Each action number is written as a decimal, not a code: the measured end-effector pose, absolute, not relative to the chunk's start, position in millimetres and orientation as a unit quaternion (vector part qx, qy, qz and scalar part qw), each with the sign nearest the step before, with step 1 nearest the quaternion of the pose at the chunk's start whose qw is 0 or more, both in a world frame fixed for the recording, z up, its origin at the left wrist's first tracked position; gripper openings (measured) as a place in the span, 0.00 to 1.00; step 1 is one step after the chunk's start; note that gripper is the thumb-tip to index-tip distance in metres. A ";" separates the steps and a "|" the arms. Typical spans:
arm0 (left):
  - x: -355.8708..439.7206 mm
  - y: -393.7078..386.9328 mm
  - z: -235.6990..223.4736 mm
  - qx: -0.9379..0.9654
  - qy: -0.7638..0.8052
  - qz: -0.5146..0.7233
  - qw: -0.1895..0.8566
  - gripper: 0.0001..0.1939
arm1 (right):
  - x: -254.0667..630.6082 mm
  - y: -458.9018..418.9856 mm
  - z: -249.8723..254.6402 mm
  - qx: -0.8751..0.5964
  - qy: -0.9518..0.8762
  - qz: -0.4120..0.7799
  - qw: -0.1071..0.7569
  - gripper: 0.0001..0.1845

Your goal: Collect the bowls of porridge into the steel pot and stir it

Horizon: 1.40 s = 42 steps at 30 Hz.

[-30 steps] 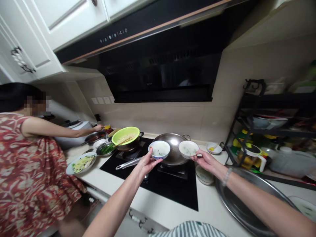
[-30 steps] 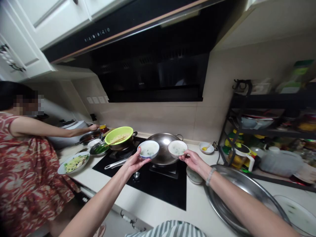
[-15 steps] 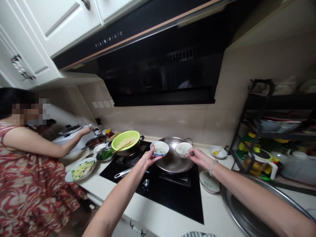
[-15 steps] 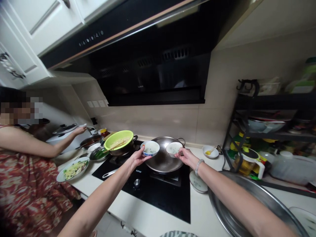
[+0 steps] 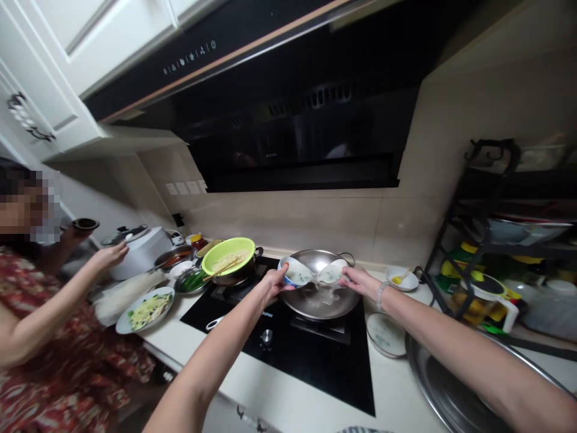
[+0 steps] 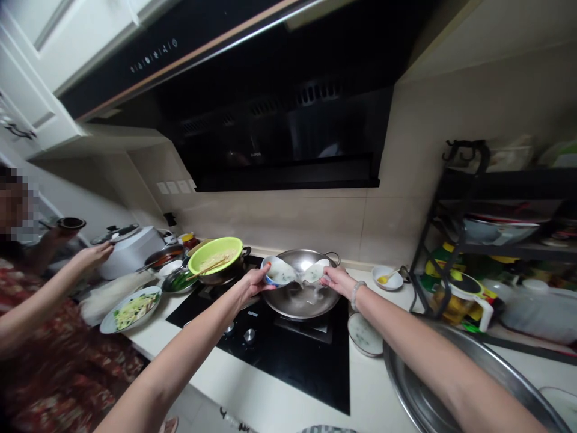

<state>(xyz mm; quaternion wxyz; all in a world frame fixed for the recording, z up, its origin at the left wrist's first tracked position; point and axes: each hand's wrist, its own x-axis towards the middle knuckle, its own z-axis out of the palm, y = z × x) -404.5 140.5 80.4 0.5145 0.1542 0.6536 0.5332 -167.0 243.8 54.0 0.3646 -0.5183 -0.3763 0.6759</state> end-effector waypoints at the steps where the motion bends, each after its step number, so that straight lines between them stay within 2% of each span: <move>1: -404.0 141.6 81.4 0.165 0.664 0.526 0.505 0.19 | -166.6 245.2 55.8 -0.529 -0.395 0.663 0.353 0.20; 6: -400.9 145.0 84.7 0.229 0.714 0.490 0.444 0.24 | -164.1 249.7 63.6 -0.565 -0.502 0.574 0.313 0.20; 12: -395.2 148.6 88.0 0.326 0.757 0.451 0.341 0.32 | -159.3 249.0 70.6 -0.532 -0.662 0.439 0.294 0.37; 14: -393.0 148.3 89.3 0.394 0.766 0.426 0.276 0.32 | -156.2 245.6 73.6 -0.506 -0.704 0.406 0.290 0.40; 16: -390.3 146.2 90.4 0.500 0.761 0.378 0.168 0.31 | -152.7 240.7 75.9 -0.468 -0.757 0.358 0.281 0.40; 18: -387.0 142.1 90.8 0.598 0.730 0.323 0.064 0.32 | -149.6 235.4 77.0 -0.420 -0.830 0.263 0.254 0.39; 21: -381.5 133.8 90.6 0.678 0.682 0.274 0.003 0.38 | -146.4 229.1 76.9 -0.370 -0.901 0.106 0.198 0.39; 25: -376.8 123.8 91.4 0.730 0.626 0.273 0.015 0.39 | -144.1 223.9 77.2 -0.370 -0.909 0.061 0.179 0.39; 32: -375.8 116.9 92.8 0.712 0.580 0.363 0.155 0.39 | -141.4 219.9 80.5 -0.391 -0.884 0.130 0.221 0.40; 42: -378.8 112.5 90.0 0.736 0.563 0.352 0.130 0.39 | -134.9 216.0 81.3 -0.390 -0.860 0.200 0.262 0.39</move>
